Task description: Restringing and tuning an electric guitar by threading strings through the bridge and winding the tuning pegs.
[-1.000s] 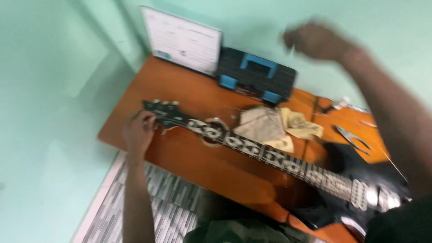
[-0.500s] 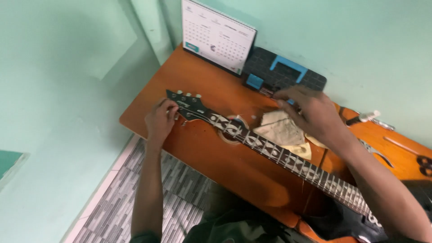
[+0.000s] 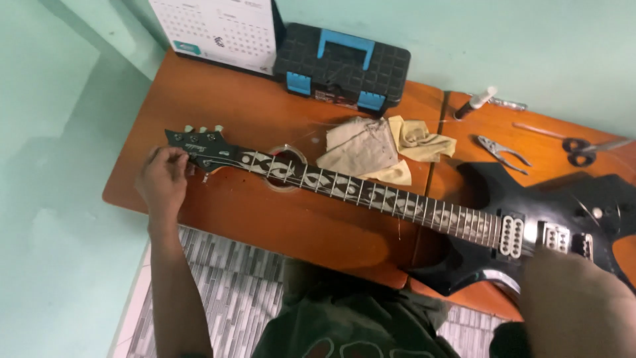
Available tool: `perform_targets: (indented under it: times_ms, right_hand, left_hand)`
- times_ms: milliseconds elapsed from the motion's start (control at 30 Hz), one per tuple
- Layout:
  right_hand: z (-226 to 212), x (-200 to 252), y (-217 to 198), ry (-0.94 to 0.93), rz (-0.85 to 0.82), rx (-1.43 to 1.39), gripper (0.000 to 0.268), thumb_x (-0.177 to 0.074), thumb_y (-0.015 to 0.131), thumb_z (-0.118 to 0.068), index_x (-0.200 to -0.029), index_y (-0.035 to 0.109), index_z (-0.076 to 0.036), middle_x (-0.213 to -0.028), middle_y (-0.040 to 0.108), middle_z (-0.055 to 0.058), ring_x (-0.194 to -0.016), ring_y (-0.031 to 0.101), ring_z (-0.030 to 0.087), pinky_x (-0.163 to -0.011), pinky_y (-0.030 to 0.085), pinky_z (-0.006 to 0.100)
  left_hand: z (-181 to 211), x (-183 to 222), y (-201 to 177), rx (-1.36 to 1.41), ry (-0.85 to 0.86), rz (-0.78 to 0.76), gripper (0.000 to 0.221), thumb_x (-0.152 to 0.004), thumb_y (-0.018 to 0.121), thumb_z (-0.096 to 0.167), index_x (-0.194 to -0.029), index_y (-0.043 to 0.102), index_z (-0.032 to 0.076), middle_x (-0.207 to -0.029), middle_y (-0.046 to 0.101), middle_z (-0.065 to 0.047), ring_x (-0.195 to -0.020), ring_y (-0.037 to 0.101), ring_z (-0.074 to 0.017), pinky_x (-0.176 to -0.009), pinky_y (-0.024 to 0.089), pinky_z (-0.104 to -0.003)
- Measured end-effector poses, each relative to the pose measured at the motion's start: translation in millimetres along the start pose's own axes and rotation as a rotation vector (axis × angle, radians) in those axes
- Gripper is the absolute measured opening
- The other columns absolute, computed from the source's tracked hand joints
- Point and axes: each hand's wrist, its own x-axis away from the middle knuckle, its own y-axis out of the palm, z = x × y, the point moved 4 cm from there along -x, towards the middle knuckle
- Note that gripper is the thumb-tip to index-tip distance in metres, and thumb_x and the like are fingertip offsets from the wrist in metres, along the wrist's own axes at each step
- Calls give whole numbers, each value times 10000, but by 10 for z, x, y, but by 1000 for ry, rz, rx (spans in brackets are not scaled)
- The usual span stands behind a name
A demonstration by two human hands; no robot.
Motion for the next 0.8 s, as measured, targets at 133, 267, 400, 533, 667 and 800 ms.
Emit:
perform_targets:
  times_ms: [133, 267, 400, 533, 667, 800]
  right_hand:
    - [-181, -75, 13, -111, -32, -13, 163, -1015, 526, -225, -1048, 665, -146, -1003, 723, 34, -788, 713, 231, -661, 550, 344]
    - [1399, 330, 727, -91, -225, 402, 355, -856, 595, -16, -1143, 714, -189, -1123, 718, 44, -1057, 693, 305, -782, 603, 408]
    - [1452, 331, 730, -108, -285, 628, 480, -857, 600, 36, -1233, 663, -255, -1311, 678, -5, -1125, 678, 260, -787, 620, 383]
    - [2055, 505, 1014, -232, -310, 818, 253, -892, 642, -152, -1068, 702, -324, -1156, 727, -81, -1057, 701, 159, -833, 574, 335]
    - [2645, 265, 1396, -283, -429, 993, 87, -882, 649, -337, -882, 725, -382, -967, 763, -168, -1037, 689, 92, -959, 505, 356]
    - [2940, -190, 1494, 330, -283, 732, 124, -926, 643, -364, -913, 743, -293, -842, 738, 37, -805, 757, 291, -708, 624, 421]
  left_hand:
    - [10, -98, 56, 60, 38, 14, 15, -1031, 713, 159, -1022, 703, 152, -997, 718, -21, -827, 674, -240, -671, 476, -382]
    - [149, -100, -75, 40, 47, 88, 73, -1061, 727, 230, -1036, 725, 162, -916, 727, -37, -915, 718, -291, -825, 570, -392]
    - [134, -106, -57, 31, -71, 5, 96, -1046, 725, 261, -1008, 720, 173, -921, 714, 2, -911, 714, -245, -807, 558, -380]
    - [170, -111, -76, 13, -103, -10, 110, -1061, 705, 279, -1032, 720, 174, -913, 714, -19, -909, 712, -271, -825, 564, -409]
    - [65, -118, -43, 27, -123, -16, 114, -1056, 687, 285, -1024, 702, 177, -927, 720, -27, -920, 715, -273, -803, 563, -413]
    - [35, -112, -6, 37, -94, 23, 112, -1026, 709, 312, -979, 696, 211, -904, 693, 28, -925, 720, -213, -803, 577, -361]
